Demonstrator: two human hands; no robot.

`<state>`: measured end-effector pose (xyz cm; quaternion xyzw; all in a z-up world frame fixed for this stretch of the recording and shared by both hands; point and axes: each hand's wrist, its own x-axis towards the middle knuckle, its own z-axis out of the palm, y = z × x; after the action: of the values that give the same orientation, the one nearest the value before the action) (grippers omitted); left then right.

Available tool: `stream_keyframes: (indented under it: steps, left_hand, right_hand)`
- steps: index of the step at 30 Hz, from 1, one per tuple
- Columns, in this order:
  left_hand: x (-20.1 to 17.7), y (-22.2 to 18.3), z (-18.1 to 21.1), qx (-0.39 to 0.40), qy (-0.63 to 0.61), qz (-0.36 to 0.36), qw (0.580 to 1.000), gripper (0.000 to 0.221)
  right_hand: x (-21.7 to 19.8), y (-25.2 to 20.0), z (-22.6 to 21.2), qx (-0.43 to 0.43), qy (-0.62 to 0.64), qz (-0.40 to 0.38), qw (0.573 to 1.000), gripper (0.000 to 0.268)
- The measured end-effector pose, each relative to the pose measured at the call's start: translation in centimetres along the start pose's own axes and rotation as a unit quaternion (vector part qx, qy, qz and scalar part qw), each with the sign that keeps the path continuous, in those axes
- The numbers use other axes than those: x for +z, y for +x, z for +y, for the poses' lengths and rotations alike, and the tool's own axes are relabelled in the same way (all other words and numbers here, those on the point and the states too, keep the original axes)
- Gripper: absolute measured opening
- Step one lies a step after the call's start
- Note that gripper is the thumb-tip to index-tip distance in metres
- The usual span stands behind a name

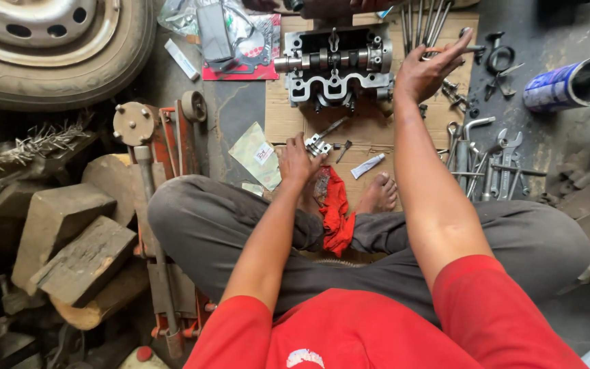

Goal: The person sits on the floor of a repair workshop and wipes an engine camshaft/rocker assembly with a red cloth. They squeeze sealant from a small tube onto a fitting, stretch and fit an orange O-ring, and press a metal fitting into the engine casting by hand.

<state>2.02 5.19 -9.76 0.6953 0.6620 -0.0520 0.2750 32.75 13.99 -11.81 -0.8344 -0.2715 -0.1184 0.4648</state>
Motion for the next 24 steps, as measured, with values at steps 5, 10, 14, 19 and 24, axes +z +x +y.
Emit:
stream_keyframes:
  steps: [5,10,14,19,24]
  left_hand:
    - [1.7,-1.2,0.4,0.094,0.026,0.076,0.992,0.090]
    - [3.6,0.5,-0.1,0.107,0.021,0.084,0.991,0.090]
    - [4.0,1.1,-0.2,0.149,0.004,0.127,0.981,0.073]
    - [-0.9,1.3,1.3,0.186,-0.054,0.264,0.945,0.054]
    - [-6.1,0.7,2.7,0.223,-0.050,0.349,0.909,0.048]
  right_hand:
    - [-5.4,1.3,-1.9,0.019,0.095,-0.039,0.995,0.101]
    - [-13.8,3.4,-4.9,-0.102,0.163,0.006,0.981,0.110]
    - [-21.0,4.8,-5.7,-0.036,0.307,-0.097,0.946,0.101]
    - [-28.1,5.4,-5.6,-0.111,0.332,-0.130,0.928,0.096]
    - [-28.8,4.9,-4.8,-0.111,0.329,-0.101,0.932,0.092]
